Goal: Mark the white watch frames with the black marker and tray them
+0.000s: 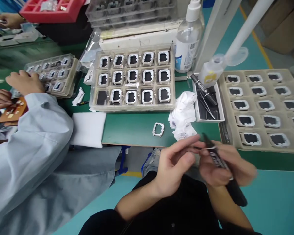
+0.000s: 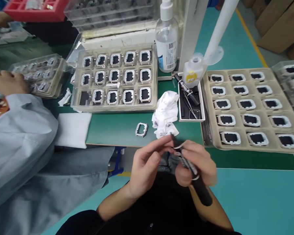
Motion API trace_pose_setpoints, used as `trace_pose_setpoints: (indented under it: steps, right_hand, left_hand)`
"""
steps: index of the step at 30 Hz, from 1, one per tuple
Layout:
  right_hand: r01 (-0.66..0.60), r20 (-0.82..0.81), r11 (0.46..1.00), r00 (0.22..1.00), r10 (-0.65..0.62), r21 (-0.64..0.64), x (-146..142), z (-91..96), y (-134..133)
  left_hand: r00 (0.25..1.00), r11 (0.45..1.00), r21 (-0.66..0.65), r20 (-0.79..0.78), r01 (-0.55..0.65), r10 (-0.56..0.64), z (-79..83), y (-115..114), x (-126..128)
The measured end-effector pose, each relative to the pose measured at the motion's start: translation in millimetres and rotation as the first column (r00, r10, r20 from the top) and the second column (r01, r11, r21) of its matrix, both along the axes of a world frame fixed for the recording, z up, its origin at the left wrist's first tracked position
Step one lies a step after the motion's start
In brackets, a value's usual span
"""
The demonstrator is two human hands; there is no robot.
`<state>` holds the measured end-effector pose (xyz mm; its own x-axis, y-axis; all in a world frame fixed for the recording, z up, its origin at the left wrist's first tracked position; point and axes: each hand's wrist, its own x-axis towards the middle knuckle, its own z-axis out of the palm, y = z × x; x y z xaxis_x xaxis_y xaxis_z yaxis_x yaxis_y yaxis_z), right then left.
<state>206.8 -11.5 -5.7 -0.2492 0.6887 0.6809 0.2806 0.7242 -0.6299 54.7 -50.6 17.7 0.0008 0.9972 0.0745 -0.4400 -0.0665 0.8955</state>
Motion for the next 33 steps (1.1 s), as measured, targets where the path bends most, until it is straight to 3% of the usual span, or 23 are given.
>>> trace_pose_setpoints:
  steps: [2, 3, 5, 7, 10, 13, 16, 18, 21, 24, 27, 33]
  right_hand:
    - [-0.012, -0.023, 1.0, 1.0, 0.011, -0.028, -7, -1.0, 7]
    - [-0.01, -0.03, 0.999, 1.0, 0.009, -0.036, -10, -1.6, 10]
    - [0.037, -0.054, 0.999, 0.998, -0.039, -0.034, -14, -3.0, 16]
    - [0.166, -0.181, 0.986, 0.97, -0.165, -0.01, -17, -4.4, 21]
    - [0.252, -0.381, 0.967, 0.893, -0.241, -0.021, -19, -5.1, 23]
    - [0.204, -0.353, 0.972, 0.906, -0.232, -0.116, -22, -0.8, 22]
    - [0.125, -0.333, 0.983, 0.928, -0.164, -0.135, -25, 10.0, 20]
    - [0.02, -0.33, 0.991, 0.942, -0.065, -0.136, -26, 19.0, 19]
    - [-0.123, -0.218, 0.946, 0.974, 0.058, -0.3, -26, 29.6, 18]
    - [-0.119, -0.133, 0.915, 0.988, 0.072, -0.386, -33, 32.7, 20]
    - [-0.02, -0.145, 0.942, 0.989, -0.03, -0.335, -49, 31.0, 22]
    - [-0.031, -0.173, 0.94, 0.984, -0.03, -0.339, -60, 26.2, 30]
  left_hand:
    - [0.953, 0.979, 0.172, -0.26, -0.11, 0.153, -8.8, 5, -25]
    - [0.867, 0.947, 0.272, -0.414, -0.173, 0.277, -12.9, 8, -41]
    - [0.579, 0.88, 0.422, -0.67, -0.219, 0.465, -18.5, 17, -74]
    - [0.385, 0.924, 0.365, -0.84, -0.118, 0.381, -19.3, 26, -104]
    - [0.304, 0.98, 0.18, -0.941, 0.08, 0.148, -12.4, 38, -133]
    - [0.279, 0.973, 0.11, -0.959, 0.205, 0.05, -3.3, 48, -141]
    - [0.301, 0.975, 0.116, -0.952, 0.191, 0.054, -1.4, 53, -132]
    - [0.388, 0.984, 0.155, -0.915, 0.09, 0.108, -4.6, 53, -121]
    - [0.578, 0.984, 0.165, -0.798, -0.063, 0.171, -11.4, 48, -105]
    - [0.686, 0.983, 0.136, -0.705, -0.122, 0.182, -15.7, 45, -97]
    - [0.696, 0.977, 0.156, -0.686, -0.146, 0.213, -17.3, 45, -95]
    - [0.663, 0.948, 0.256, -0.68, -0.187, 0.314, -19.0, 44, -93]
